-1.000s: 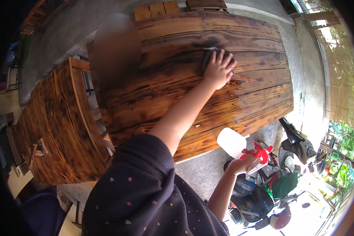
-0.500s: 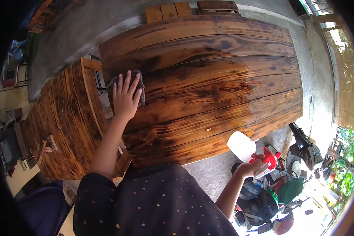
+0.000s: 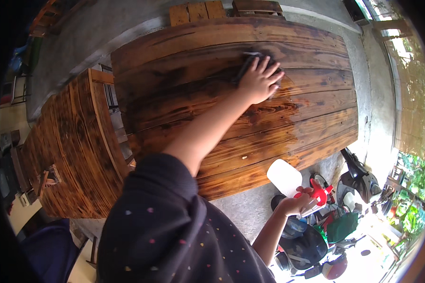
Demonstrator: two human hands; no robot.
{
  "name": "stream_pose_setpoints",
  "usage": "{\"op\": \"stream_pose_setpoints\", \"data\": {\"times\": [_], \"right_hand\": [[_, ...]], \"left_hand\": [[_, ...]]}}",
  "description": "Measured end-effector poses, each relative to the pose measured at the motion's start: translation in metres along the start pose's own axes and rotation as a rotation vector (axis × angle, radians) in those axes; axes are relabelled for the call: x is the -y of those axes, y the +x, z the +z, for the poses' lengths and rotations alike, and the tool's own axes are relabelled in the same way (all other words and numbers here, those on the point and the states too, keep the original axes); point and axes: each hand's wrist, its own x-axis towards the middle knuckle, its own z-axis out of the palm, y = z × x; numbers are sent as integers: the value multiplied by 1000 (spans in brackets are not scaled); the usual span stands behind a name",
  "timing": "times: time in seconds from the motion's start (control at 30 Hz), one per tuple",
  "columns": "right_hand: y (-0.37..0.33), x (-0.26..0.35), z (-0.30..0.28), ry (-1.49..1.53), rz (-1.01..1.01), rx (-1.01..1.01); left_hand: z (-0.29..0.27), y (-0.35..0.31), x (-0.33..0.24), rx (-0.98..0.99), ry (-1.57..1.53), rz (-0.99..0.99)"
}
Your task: Cleaning wooden tables and stools using a spray bottle and a cloth.
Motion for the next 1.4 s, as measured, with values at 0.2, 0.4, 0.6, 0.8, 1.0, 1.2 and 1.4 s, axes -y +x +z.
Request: {"op": "stream_pose_setpoints", "data": {"times": [0.2, 0.4, 0.6, 0.8, 1.0, 1.2, 1.4], "right_hand": [[3, -10, -6, 20, -25, -39], [2, -2, -1, -1, 18, -49], [5, -26, -14, 31, 19, 5], [-3, 8, 6, 37, -22, 8], [0, 1, 3, 41, -72, -20], [-2, 4, 6, 11, -85, -17], [6, -15, -10, -38, -77, -2]], "left_hand": [[6, 38, 41, -64, 93, -77], [-30, -81, 168, -170, 204, -323], [-47, -240, 257, -93, 291, -580], [-38, -213, 236, -96, 297, -784], [-20, -84, 153, -205, 274, -465], [8, 47, 86, -139, 85, -268], [8, 60, 117, -179, 150, -230]]}}
